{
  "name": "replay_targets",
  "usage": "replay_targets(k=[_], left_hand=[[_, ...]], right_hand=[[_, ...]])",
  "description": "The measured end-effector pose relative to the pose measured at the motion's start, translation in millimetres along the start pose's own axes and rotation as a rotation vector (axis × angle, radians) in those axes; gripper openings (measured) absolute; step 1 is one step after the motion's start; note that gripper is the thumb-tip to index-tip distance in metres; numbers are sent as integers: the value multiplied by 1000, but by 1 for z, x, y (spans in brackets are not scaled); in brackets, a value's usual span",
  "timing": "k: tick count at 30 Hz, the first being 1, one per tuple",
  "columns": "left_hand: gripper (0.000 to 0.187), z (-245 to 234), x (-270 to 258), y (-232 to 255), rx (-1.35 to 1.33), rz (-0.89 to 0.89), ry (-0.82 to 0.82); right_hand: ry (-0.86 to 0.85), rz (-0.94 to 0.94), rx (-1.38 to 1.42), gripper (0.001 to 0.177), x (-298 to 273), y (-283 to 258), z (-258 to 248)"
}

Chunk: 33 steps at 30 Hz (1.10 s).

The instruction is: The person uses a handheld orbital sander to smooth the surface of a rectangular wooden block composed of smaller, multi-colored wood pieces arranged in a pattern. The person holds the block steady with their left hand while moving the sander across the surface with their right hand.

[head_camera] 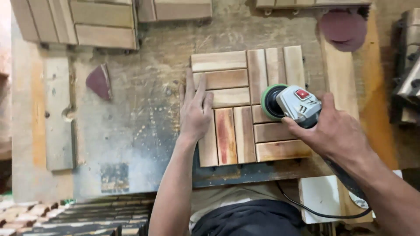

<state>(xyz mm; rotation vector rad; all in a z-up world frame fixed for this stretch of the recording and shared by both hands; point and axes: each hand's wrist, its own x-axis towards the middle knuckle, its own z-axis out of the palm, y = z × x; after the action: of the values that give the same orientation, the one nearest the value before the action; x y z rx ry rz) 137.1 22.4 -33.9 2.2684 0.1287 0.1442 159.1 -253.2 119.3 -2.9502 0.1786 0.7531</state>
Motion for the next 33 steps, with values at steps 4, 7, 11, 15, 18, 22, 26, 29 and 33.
replay_targets(k=[4, 7, 11, 15, 18, 22, 26, 29, 33], left_hand=[[54, 0, 4, 1, -11, 33, 7], [56, 0, 5, 0, 5, -29, -15], [56, 1, -6, -2, -14, -65, -4], [58, -1, -1, 5, -29, -65, 5], [57, -1, -2, 4, -33, -1, 41], [58, -2, -5, 8, -38, -9, 39], [62, 1, -9, 5, -19, -60, 3], [65, 0, -6, 10, -3, -58, -8], [67, -2, -6, 10, -11, -62, -36]], right_hand=[[-13, 106, 105, 88, -17, 10, -6], [-110, 243, 199, 96, -28, 10, -17], [-84, 292, 255, 92, -35, 10, -18], [-138, 239, 226, 95, -38, -10, -20], [-161, 124, 171, 100, -38, -20, -5], [-150, 49, 169, 92, -35, -9, 1], [-170, 272, 231, 93, -34, 4, -18], [-108, 320, 277, 90, -32, 6, -26], [-171, 271, 220, 91, -34, -15, -23]])
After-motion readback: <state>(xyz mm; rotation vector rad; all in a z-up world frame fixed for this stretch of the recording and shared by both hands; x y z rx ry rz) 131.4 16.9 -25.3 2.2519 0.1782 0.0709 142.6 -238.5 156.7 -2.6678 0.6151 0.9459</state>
